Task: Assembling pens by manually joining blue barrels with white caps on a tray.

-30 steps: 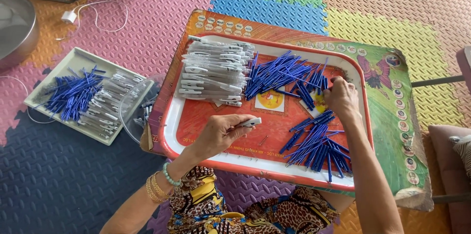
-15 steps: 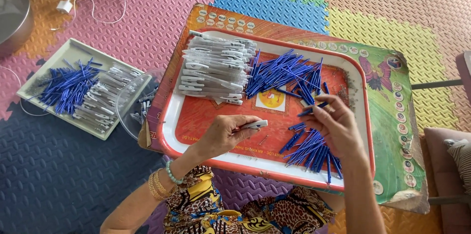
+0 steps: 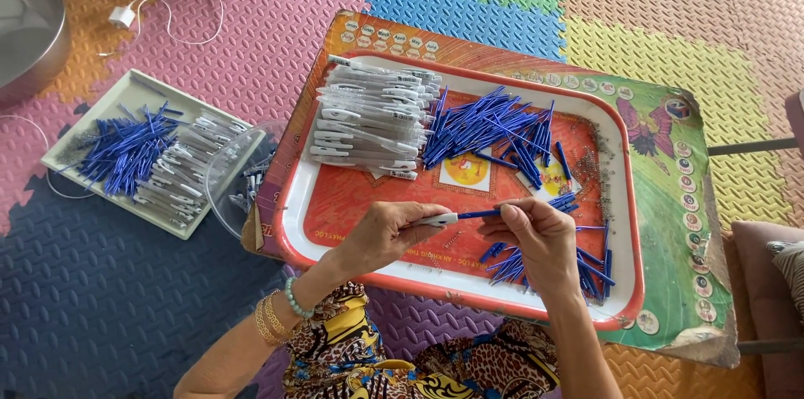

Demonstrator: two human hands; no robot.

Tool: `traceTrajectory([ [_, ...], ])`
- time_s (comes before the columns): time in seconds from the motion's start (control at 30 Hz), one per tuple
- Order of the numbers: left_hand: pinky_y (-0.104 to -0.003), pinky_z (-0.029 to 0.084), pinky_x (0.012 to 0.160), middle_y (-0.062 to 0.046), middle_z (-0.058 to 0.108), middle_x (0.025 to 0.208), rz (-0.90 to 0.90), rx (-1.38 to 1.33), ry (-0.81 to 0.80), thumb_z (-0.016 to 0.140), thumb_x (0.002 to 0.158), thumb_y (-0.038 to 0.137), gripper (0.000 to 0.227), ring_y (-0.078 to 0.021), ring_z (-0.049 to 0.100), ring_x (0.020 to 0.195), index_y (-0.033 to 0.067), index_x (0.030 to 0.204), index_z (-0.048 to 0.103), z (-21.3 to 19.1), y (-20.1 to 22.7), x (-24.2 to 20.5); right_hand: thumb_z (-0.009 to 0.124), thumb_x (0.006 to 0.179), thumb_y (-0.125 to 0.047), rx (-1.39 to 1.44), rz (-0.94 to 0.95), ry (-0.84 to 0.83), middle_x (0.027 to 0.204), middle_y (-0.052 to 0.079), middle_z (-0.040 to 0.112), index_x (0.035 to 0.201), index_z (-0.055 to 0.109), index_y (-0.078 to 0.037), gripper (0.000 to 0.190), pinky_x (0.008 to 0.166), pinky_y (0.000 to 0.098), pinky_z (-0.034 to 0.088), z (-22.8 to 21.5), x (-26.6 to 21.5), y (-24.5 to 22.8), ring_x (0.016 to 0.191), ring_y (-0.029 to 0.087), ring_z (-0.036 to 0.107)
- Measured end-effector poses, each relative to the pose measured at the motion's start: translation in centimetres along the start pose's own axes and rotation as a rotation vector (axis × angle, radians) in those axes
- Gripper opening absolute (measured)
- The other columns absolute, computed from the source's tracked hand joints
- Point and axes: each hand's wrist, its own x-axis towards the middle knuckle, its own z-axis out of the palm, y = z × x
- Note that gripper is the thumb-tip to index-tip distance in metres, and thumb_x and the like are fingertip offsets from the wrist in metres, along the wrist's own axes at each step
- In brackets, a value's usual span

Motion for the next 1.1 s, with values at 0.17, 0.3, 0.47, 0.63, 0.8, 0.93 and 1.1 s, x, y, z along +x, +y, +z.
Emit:
traceTrajectory([
  [0.17, -0.045, 0.072, 0.083, -0.029, 0.081, 0.122, 0.032, 0.056, -0.014, 0.077, 0.103, 0.005, 0.031, -0.0411, 0.079, 0.114, -0.0014, 0.133, 0.077, -0.1, 0.6, 0.0, 0.072, 0.105, -0.005, -0.182, -0.045, -0.009, 0.085, 0.034, 0.082, 0.102, 0.074, 0.015, 0.021, 0.067, 0.0461, 0.072, 1.1, -0.6, -1.4, 0.074, 0.035, 0.085],
  [0.3, -0.044, 0.072, 0.082, -0.028, 0.081, 0.121, 0.048, 0.084, -0.022, 0.078, 0.103, 0.006, 0.03, -0.0419, 0.079, 0.113, 0.0003, 0.133, 0.078, 0.1, 0.5, 0.0, 0.077, 0.102, -0.007, -0.288, -0.081, -0.022, 0.081, 0.031, 0.083, 0.099, 0.079, 0.012, 0.02, 0.066, 0.0432, 0.072, 2.2, -0.9, -1.8, 0.07, 0.032, 0.085],
  [0.47, -0.041, 0.072, 0.082, -0.028, 0.081, 0.124, -0.04, 0.0, -0.04, 0.078, 0.103, 0.005, 0.032, -0.035, 0.079, 0.115, -0.0012, 0.134, 0.077, -0.1, 0.1, -0.3, 0.071, 0.105, -0.002, -0.105, -0.13, -0.03, 0.098, 0.033, 0.083, 0.117, 0.076, 0.015, 0.022, 0.072, 0.0422, 0.073, 3.3, -1.2, -2.0, 0.079, 0.033, 0.086],
  [0.63, -0.032, 0.071, 0.072, -0.025, 0.083, 0.119, -0.063, 0.017, -0.041, 0.08, 0.102, 0.008, 0.03, -0.0205, 0.082, 0.094, -0.0018, 0.13, 0.079, -0.2, -0.9, -0.6, 0.072, 0.104, 0.001, -0.217, -0.219, -0.024, 0.097, 0.027, 0.084, 0.116, 0.078, 0.012, 0.017, 0.071, 0.038, 0.072, 3.6, -1.3, -1.7, 0.082, 0.028, 0.084],
  [0.8, -0.033, 0.072, 0.071, -0.027, 0.083, 0.118, -0.065, 0.018, -0.044, 0.082, 0.101, 0.008, 0.03, -0.0256, 0.082, 0.1, -0.0019, 0.129, 0.08, 0.2, -0.6, -0.7, 0.081, 0.099, -0.003, -0.408, -0.307, 0.021, 0.087, 0.018, 0.085, 0.11, 0.085, 0.005, 0.014, 0.069, 0.0312, 0.069, 3.7, -1.5, -1.1, 0.077, 0.015, 0.078],
  [0.93, -0.03, 0.071, 0.067, -0.025, 0.084, 0.114, -0.062, 0.021, -0.039, 0.083, 0.1, 0.008, 0.03, -0.0209, 0.082, 0.09, -0.002, 0.128, 0.08, 0.2, -0.2, -0.4, 0.084, 0.096, -0.005, -0.432, -0.31, 0.03, 0.084, 0.017, 0.086, 0.108, 0.087, 0.0, 0.013, 0.071, 0.0297, 0.069, 4.1, -1.6, -0.3, 0.072, 0.016, 0.081],
  [1.1, -0.028, 0.068, 0.062, -0.025, 0.085, 0.107, -0.049, 0.009, -0.021, 0.083, 0.1, 0.007, 0.029, -0.0162, 0.081, 0.079, -0.0042, 0.126, 0.08, 0.3, -0.5, -0.2, 0.076, 0.101, 0.0, -0.294, -0.377, 0.022, 0.099, 0.025, 0.086, 0.13, 0.075, 0.005, 0.03, 0.077, 0.0357, 0.069, 4.4, -1.8, 1.8, 0.081, 0.023, 0.083],
])
